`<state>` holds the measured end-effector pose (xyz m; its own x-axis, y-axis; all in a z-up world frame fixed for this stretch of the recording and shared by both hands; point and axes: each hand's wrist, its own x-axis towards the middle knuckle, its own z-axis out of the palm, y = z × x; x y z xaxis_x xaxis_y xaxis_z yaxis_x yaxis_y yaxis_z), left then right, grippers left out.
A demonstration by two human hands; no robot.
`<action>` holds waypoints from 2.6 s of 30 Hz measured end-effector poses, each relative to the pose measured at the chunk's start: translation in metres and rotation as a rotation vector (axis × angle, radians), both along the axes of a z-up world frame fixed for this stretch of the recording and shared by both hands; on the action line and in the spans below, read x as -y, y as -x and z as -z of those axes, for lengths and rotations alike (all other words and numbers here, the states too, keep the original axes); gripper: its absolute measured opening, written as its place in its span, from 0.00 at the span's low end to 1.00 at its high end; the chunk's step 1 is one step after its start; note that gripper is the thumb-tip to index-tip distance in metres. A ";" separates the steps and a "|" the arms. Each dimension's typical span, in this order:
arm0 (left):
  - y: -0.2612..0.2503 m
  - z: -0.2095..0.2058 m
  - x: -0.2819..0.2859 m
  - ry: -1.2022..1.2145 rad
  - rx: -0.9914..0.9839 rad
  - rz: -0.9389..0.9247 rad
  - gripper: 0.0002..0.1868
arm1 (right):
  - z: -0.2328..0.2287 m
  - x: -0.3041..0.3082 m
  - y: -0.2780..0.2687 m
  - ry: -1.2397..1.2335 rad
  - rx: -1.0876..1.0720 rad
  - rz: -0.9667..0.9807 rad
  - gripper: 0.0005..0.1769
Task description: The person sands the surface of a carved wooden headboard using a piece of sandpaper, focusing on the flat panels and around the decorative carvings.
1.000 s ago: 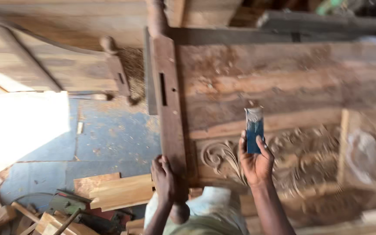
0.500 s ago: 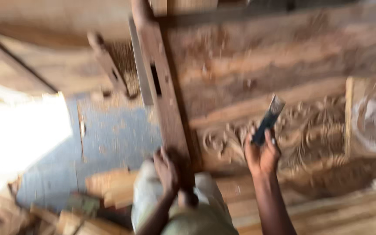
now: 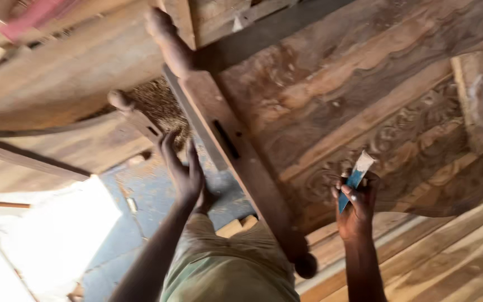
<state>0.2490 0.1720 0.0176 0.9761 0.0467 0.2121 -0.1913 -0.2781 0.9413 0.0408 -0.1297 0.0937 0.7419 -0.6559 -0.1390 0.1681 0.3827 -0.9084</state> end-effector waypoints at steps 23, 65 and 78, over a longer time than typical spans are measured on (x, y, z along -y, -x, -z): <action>-0.252 0.074 0.113 -0.433 -0.612 1.079 0.32 | 0.017 -0.042 -0.282 1.572 -0.506 -0.607 0.36; -0.292 0.035 0.113 -0.164 -0.682 1.363 0.52 | -0.020 -0.036 -0.282 1.172 -0.855 -0.511 0.39; -0.297 0.025 0.132 -0.139 -0.673 1.361 0.54 | -0.009 -0.040 -0.285 1.250 -0.898 -0.591 0.43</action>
<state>0.5458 0.0400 -0.0075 0.1735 -0.9211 -0.3486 0.0726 -0.3411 0.9372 0.3255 -0.0902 0.1024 0.8937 -0.3577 -0.2708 -0.4429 -0.8001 -0.4047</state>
